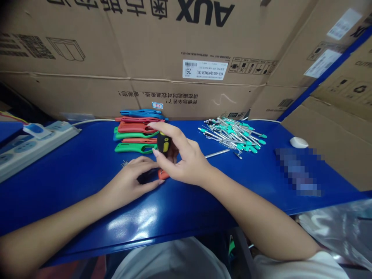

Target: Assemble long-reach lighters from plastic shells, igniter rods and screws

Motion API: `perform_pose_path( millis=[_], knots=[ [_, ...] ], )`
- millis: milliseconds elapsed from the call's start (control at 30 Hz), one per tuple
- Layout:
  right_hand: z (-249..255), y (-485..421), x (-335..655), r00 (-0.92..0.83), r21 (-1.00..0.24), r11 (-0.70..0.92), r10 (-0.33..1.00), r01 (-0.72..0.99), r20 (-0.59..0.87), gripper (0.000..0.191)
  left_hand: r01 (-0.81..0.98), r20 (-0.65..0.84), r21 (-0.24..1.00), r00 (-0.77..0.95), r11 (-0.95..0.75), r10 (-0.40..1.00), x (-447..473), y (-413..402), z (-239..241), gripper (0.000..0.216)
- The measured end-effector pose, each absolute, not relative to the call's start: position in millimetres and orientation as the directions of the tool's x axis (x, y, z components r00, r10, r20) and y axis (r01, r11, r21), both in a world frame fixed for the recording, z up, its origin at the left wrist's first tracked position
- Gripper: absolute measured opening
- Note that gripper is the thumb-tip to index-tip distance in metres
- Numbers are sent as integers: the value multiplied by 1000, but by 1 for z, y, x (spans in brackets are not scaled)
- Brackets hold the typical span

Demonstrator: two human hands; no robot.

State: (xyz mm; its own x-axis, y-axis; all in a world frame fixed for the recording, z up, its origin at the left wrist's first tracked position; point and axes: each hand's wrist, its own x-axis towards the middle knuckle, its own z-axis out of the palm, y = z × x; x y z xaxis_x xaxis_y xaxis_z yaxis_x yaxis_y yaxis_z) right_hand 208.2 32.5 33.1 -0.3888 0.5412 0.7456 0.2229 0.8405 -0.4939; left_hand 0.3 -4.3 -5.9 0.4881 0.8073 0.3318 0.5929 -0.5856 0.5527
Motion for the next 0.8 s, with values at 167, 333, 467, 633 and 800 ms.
perform_pose_path(
  millis=[167,333,467,633,800],
  knots=[
    [34,29,208,-417,-458,859,512,230,751,49,590,318,561,493,-580,810,-1,-4,-7,29],
    [33,28,208,-439,-464,860,508,213,741,50,593,320,557,493,-582,809,0,-4,-7,26],
    [36,29,210,-476,-488,848,523,206,707,54,590,320,553,501,-588,804,1,-4,-6,23],
    [48,31,213,-619,-652,741,592,164,517,72,588,312,569,493,-575,812,2,-5,-5,19],
    [46,39,217,-612,-613,761,594,215,522,68,590,316,571,483,-570,816,2,-7,-7,15]
  ],
)
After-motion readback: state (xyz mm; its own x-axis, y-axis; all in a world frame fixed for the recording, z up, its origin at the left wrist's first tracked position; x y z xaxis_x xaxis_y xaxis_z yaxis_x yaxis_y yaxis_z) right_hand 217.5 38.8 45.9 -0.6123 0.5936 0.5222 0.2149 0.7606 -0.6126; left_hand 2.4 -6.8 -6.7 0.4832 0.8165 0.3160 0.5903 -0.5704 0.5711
